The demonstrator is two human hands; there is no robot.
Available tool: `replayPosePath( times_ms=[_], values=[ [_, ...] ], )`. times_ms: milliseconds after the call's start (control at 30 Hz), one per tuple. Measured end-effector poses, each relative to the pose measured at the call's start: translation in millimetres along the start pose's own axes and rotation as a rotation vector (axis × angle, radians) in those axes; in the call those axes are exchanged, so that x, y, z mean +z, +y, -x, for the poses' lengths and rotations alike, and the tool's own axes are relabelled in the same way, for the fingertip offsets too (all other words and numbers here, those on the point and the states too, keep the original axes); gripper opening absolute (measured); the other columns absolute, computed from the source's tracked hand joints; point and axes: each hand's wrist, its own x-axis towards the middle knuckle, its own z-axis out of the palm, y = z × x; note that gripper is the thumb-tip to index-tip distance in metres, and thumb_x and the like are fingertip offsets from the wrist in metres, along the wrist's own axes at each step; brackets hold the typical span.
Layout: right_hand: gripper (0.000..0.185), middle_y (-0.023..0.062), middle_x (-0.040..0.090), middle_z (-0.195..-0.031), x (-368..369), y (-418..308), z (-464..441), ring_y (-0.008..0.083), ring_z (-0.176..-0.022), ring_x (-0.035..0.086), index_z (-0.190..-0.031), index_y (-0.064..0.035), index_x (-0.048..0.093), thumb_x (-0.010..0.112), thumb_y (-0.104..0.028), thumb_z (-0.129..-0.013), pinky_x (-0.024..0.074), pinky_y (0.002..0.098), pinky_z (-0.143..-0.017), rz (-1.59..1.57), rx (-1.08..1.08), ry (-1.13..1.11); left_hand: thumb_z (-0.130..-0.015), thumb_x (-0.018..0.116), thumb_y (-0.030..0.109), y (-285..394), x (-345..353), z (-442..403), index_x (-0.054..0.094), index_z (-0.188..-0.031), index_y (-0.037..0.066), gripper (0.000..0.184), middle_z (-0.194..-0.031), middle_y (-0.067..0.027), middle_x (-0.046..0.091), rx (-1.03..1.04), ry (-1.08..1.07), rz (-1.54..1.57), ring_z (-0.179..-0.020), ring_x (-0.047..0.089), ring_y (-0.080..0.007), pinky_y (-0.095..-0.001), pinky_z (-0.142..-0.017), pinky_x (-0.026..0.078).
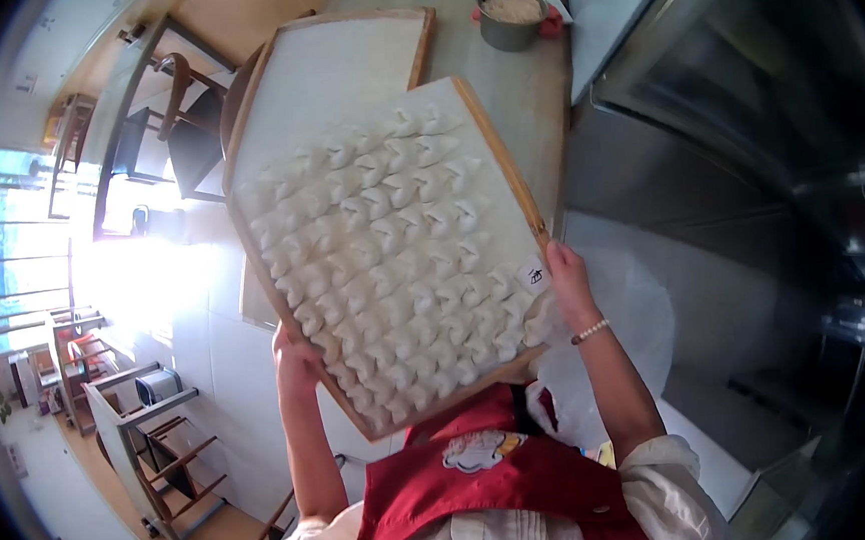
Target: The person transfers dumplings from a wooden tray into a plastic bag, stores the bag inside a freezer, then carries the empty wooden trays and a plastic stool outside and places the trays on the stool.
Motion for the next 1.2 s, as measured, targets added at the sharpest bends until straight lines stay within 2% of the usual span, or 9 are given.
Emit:
replayPosePath(
  times_ms=[100,567,667,767,867,1000,1100,1167,1200],
  values=[
    [0.036,0.0023,0.061,-0.087,23.3,11.7,36.0,0.0087,-0.08,0.053,-0.1,0.0034,0.06,0.047,-0.029,-0.093,0.0427,0.0253,-0.072,-0.026,-0.009,0.098,-0.051,0.041,-0.012,7.2,-26.1,-33.7,0.053,-0.102,-0.003,0.053,-0.086,-0.0089,0.057,-0.03,0.037,-0.14,-0.076,0.056,-0.0208,-0.0265,-0.064,0.046],
    [0.037,0.005,0.06,-0.084,103.3,54.5,92.4,0.0124,-0.076,0.049,-0.094,0.0058,0.058,0.045,-0.028,-0.092,0.042,0.029,-0.072,-0.023,0.023,0.459,-0.053,0.043,-0.009,51.4,-48.6,-142.3,0.056,-0.088,-0.001,0.039,-0.074,-0.0057,0.055,-0.032,-0.097,-0.419,-0.064,0.052,-0.0168,-0.0235,-0.055,0.042],
    [0.032,0.0026,0.06,-0.096,104.7,76.5,87.4,0.0088,-0.087,0.05,-0.103,0.0029,0.058,0.046,-0.025,-0.093,0.0421,0.0261,-0.078,-0.021,0.092,0.337,-0.053,0.044,-0.01,55.8,-62.0,-162.8,0.058,-0.087,0.001,0.038,-0.074,-0.0054,0.056,-0.031,-0.062,-0.413,-0.063,0.052,-0.0159,-0.0228,-0.052,0.041],
    [0.028,0.0068,0.06,-0.082,107.9,69.2,97.2,0.0119,-0.079,0.053,-0.097,0.0008,0.059,0.046,-0.024,-0.092,0.0433,0.0251,-0.072,-0.047,0.052,0.221,-0.055,0.045,-0.01,61.4,-71.7,-185.3,0.058,-0.089,0.002,0.038,-0.073,-0.0037,0.055,-0.026,-0.069,-0.536,-0.062,0.053,-0.0152,-0.022,-0.051,0.04],
    [0.025,0.0071,0.06,-0.084,63.9,42.0,112.4,0.0154,-0.083,0.059,-0.106,-0.004,0.057,0.047,-0.022,-0.092,0.0483,0.0288,-0.077,-0.538,-0.048,0.255,-0.058,0.046,-0.008,53.6,-91.6,-206.9,0.058,-0.094,0.001,0.039,-0.071,-0.0033,0.055,-0.038,-0.06,-0.619,-0.062,0.052,-0.0144,-0.0214,-0.05,0.04],
    [0.037,0.0072,0.06,-0.094,-74.6,8.5,158.5,0.0218,-0.081,0.062,-0.122,-0.006,0.046,0.049,-0.026,-0.091,0.0519,0.0433,-0.078,-0.592,-0.08,0.126,-0.065,0.053,-0.001,57.0,-80.0,-205.6,0.057,-0.107,0.0,0.042,-0.085,-0.0051,0.056,0.471,0.011,-0.858,-0.071,0.055,-0.0147,-0.0225,-0.054,0.044],
    [0.044,0.0094,0.059,-0.1,-147.9,-22.3,207.6,0.024,-0.086,0.06,-0.125,-0.0066,0.043,0.051,-0.031,-0.09,0.0516,0.0459,-0.078,-0.703,-0.208,0.177,-0.074,0.05,0.005,49.5,3.0,-146.2,0.058,-0.11,0.0,0.037,-0.102,-0.0077,0.056,0.733,-0.047,-0.916,-0.091,0.054,-0.014,-0.0263,-0.08,0.043],
    [0.047,0.0101,0.058,-0.103,-170.1,-50.9,242.3,0.0242,-0.09,0.058,-0.126,-0.0063,0.043,0.053,-0.033,-0.088,0.0518,0.0464,-0.078,-0.719,-0.201,0.318,-0.069,0.055,0.0,27.0,80.8,-77.0,0.058,-0.112,0.006,0.043,-0.113,-0.0075,0.053,0.726,-0.391,-0.856,-0.107,0.048,-0.0182,-0.0286,-0.078,0.044],
    [0.048,0.0101,0.057,-0.106,-175.5,-60.7,256.3,0.024,-0.093,0.057,-0.126,-0.0062,0.042,0.054,-0.034,-0.088,0.0519,0.0464,-0.078,-0.738,-0.238,0.309,-0.071,0.055,0.0,17.9,123.2,-28.0,0.059,-0.111,0.008,0.041,-0.123,-0.0088,0.047,0.59,-0.593,-0.907,-0.116,0.044,-0.0222,-0.0328,-0.089,0.039]
  ],
)
